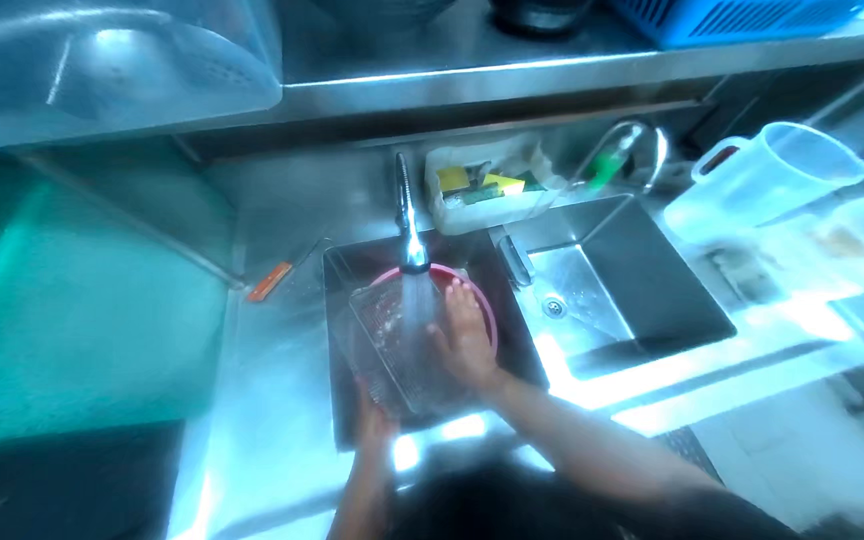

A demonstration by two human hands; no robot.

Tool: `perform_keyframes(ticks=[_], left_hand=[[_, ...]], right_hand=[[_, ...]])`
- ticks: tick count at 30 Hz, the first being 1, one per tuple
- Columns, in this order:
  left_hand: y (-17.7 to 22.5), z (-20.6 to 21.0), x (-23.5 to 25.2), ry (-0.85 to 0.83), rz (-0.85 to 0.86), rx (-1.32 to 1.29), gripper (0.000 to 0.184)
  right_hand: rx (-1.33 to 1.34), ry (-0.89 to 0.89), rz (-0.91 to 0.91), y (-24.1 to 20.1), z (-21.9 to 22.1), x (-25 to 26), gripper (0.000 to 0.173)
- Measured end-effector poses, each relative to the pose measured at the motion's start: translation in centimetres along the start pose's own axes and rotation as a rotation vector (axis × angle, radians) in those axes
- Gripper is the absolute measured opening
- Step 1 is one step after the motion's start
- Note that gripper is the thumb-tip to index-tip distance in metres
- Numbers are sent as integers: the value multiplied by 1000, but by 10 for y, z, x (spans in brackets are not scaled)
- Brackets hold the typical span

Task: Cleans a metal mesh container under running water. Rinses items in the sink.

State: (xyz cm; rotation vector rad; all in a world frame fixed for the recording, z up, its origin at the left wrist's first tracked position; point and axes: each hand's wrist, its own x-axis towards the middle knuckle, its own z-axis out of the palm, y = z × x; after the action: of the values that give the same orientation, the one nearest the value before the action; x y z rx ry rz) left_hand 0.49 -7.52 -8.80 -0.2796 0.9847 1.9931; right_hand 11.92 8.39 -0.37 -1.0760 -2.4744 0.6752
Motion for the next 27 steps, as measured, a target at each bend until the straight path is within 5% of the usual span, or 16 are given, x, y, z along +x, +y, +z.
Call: perform_keyframes(ticks=[1,4,8,11,14,18,21,24,27], left_hand=[[0,4,-1,2,-2,-9,61],[-1,10,-4,35,13,46,62],[6,12,-6,77,16,91,61],[4,8,-6,68,19,89,61],[-1,12,-4,93,16,167,56],[-6,27,-7,97,-36,211,55],[1,45,-8,43,-99,172,54],[2,56,-1,3,-136,201,54],[0,65,6,19,-128,329,50]], right_hand=[[-2,13,-21,-11,-1,2,77],[9,-370,-5,-29,1,6,75],[22,-166,20,-33,7,19,78],[42,-506,56,-43,5,19,79],[202,-633,210,-58,-2,30,81],[157,-710,231,-67,-12,39,53],[175,-692,214,-54,-24,41,42],[199,-604,229,-39,-30,38,61],[161,-508,374,-36,-38,35,54]])
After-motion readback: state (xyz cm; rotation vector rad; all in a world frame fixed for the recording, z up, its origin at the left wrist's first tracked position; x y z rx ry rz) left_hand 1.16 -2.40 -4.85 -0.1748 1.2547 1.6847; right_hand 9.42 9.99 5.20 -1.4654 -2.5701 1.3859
